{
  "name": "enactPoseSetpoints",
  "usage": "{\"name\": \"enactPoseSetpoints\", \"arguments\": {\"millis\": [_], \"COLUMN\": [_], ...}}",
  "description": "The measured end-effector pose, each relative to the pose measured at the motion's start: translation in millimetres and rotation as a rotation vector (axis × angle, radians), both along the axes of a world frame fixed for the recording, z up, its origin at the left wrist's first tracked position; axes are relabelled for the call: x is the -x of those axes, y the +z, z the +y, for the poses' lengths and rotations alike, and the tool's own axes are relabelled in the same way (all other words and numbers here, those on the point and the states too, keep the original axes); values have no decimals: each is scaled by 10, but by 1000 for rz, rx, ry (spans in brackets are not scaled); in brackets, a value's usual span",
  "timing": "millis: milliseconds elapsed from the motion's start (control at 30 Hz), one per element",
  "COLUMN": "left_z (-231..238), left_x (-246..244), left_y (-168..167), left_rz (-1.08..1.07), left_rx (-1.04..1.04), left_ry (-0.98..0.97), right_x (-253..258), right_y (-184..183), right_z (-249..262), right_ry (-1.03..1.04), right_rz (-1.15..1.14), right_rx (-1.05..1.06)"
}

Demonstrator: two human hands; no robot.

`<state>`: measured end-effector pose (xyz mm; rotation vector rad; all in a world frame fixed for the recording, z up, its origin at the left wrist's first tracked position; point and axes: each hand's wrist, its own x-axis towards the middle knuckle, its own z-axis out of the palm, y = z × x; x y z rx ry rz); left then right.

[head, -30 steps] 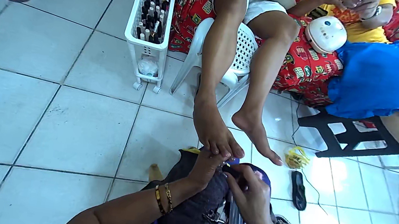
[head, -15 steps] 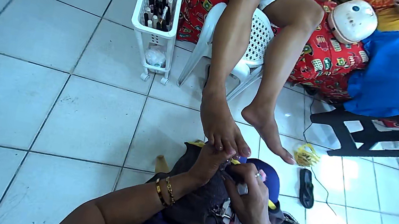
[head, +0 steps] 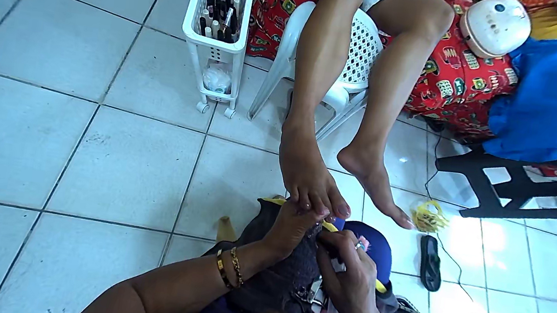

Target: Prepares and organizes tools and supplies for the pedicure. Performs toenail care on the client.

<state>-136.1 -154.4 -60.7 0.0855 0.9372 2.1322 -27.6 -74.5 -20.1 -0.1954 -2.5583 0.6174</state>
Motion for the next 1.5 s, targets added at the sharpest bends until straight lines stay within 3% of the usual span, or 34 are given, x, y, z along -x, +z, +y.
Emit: {"name": "enactPoseSetpoints", "arguments": {"millis": [100, 267, 533, 1500], "left_z": [0, -9, -18, -21], "left_x": [-5, -4, 15, 15], "left_y": [-16, -3, 13, 8], "left_rz": [8, 13, -46, -55], "left_rx": [-7, 15, -14, -14], "left_ry": [0, 4, -23, -15], "right_x": [16, 7, -100, -102], "right_y": [39, 20, -68, -34], "right_z": [-9, 51, 73, 82], "right_ry": [-38, -42, 49, 44], "right_rz": [-2, -23, 148, 232], "right_rx": [-5, 208, 201, 246]}}
